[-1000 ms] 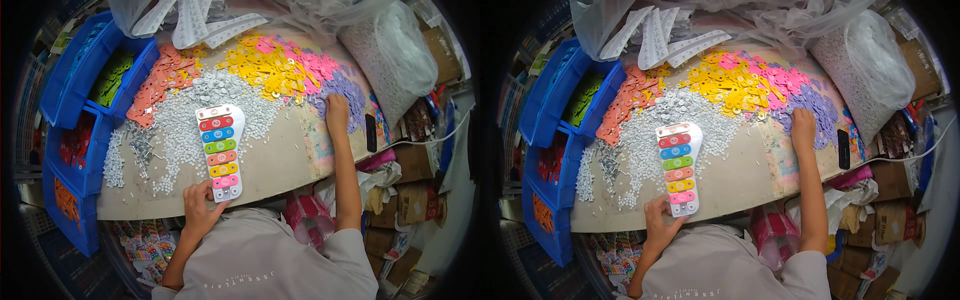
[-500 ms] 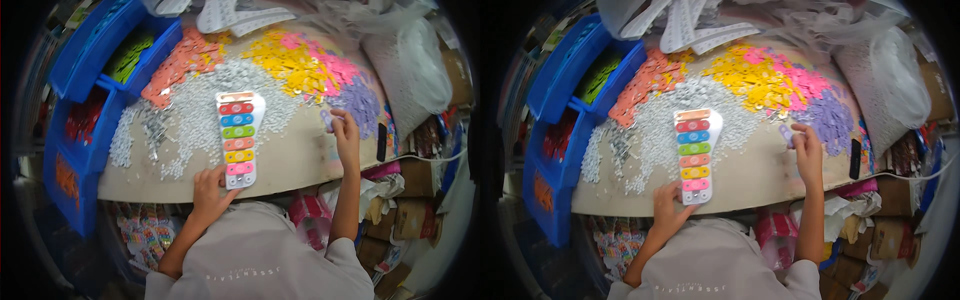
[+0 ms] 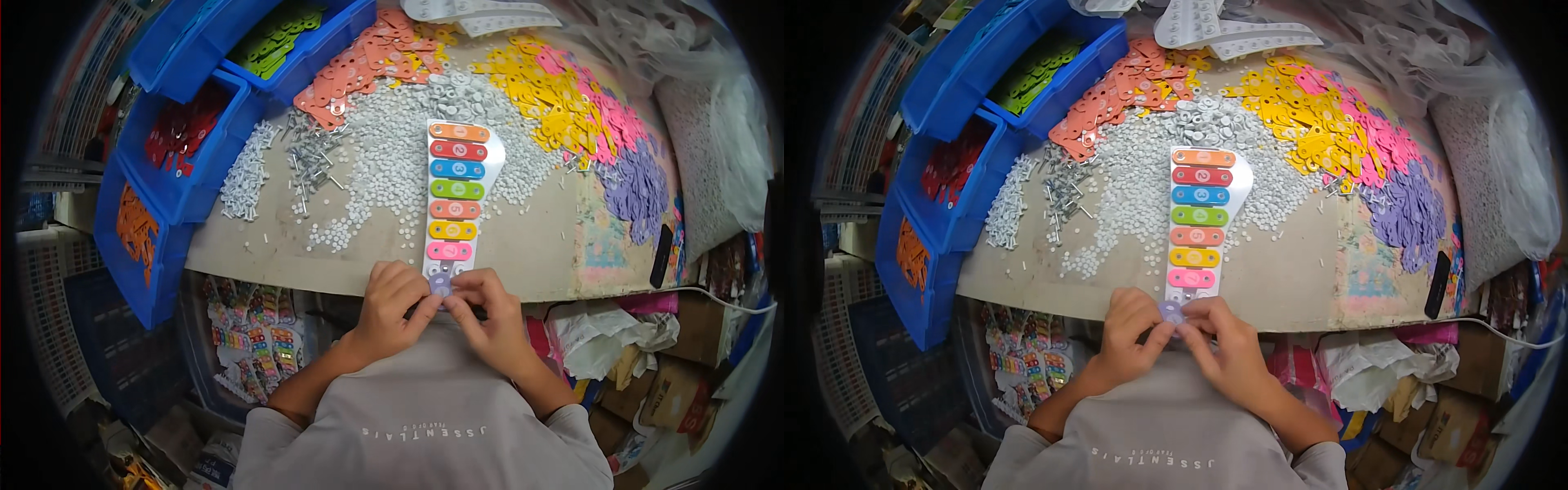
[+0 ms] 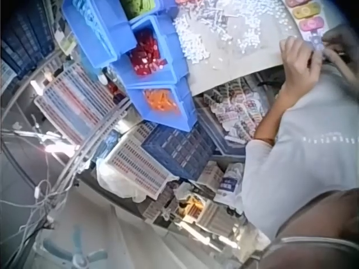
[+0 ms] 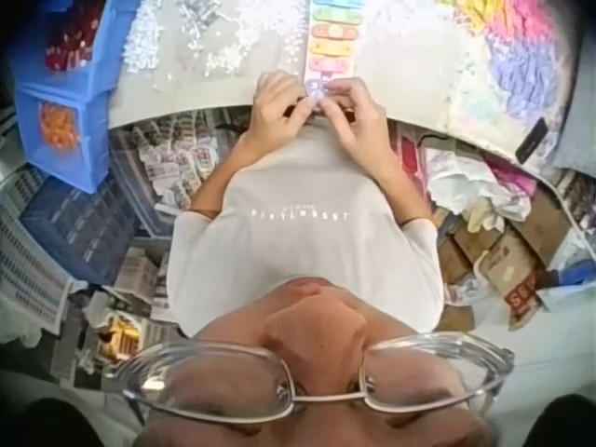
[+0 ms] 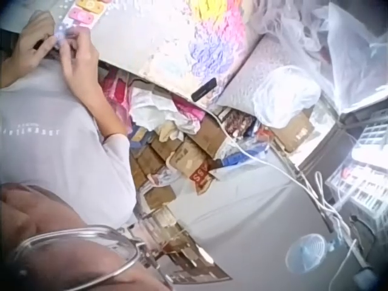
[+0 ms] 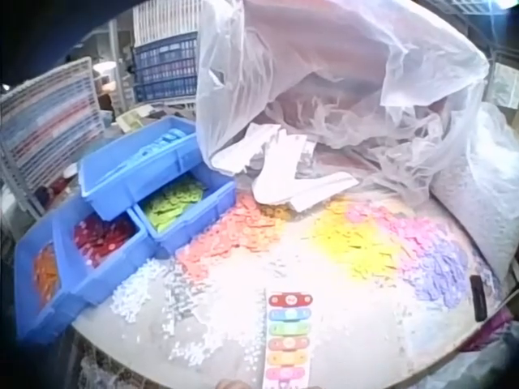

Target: Assembling a toy xylophone by inserting colored keys and white pins into a plastic base.

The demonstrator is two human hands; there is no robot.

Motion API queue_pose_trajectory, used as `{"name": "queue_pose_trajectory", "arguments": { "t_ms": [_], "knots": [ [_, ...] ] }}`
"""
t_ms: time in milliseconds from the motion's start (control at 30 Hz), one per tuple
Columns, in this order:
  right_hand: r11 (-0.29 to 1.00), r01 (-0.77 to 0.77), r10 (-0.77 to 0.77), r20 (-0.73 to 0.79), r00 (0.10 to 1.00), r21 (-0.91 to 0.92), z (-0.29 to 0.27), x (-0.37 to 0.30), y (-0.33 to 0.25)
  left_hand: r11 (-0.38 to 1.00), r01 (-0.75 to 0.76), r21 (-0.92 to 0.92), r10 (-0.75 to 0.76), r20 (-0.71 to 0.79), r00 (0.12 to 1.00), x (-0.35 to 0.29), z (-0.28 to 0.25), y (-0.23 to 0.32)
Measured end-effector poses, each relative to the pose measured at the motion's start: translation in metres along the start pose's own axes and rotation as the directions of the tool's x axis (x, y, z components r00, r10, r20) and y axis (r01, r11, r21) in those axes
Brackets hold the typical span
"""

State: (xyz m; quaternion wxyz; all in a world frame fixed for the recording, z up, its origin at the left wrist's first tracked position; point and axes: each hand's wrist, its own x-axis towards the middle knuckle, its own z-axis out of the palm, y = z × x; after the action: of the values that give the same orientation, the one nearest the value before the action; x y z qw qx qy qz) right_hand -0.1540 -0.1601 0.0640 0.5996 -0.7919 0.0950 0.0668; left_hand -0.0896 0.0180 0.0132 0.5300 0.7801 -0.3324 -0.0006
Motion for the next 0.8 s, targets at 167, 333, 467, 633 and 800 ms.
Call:
{"name": "queue_pose_trajectory", "arguments": {
  "t_ms": [167, 333, 467, 633, 800],
  "knots": [
    [0.998, 0.041, -0.043, -0.023, 0.999, -0.045, -0.008, 0.006, -0.005, 1.000, 0.002, 0.003, -0.003, 0.157, 0.988, 0.007, -0.010, -0.001],
    [0.998, 0.012, -0.010, 0.024, 1.000, -0.066, -0.013, 0.012, 0.007, 0.997, 0.026, 0.068, -0.032, 0.094, 0.995, 0.006, -0.003, -0.012],
    [0.994, -0.100, 0.103, -0.076, 0.992, 0.046, -0.006, 0.018, 0.017, 0.967, 0.220, 0.126, -0.215, -0.050, 0.975, 0.005, 0.004, -0.020],
    [0.989, -0.144, 0.146, -0.090, 0.985, 0.037, 0.002, 0.022, 0.016, 0.961, 0.237, 0.140, -0.233, -0.042, 0.972, 0.001, 0.014, -0.024],
    [0.982, -0.191, 0.187, -0.139, 0.973, -0.016, -0.004, 0.023, 0.023, 0.958, 0.252, 0.138, -0.251, -0.026, 0.968, 0.003, 0.015, -0.025]
  ]
}}
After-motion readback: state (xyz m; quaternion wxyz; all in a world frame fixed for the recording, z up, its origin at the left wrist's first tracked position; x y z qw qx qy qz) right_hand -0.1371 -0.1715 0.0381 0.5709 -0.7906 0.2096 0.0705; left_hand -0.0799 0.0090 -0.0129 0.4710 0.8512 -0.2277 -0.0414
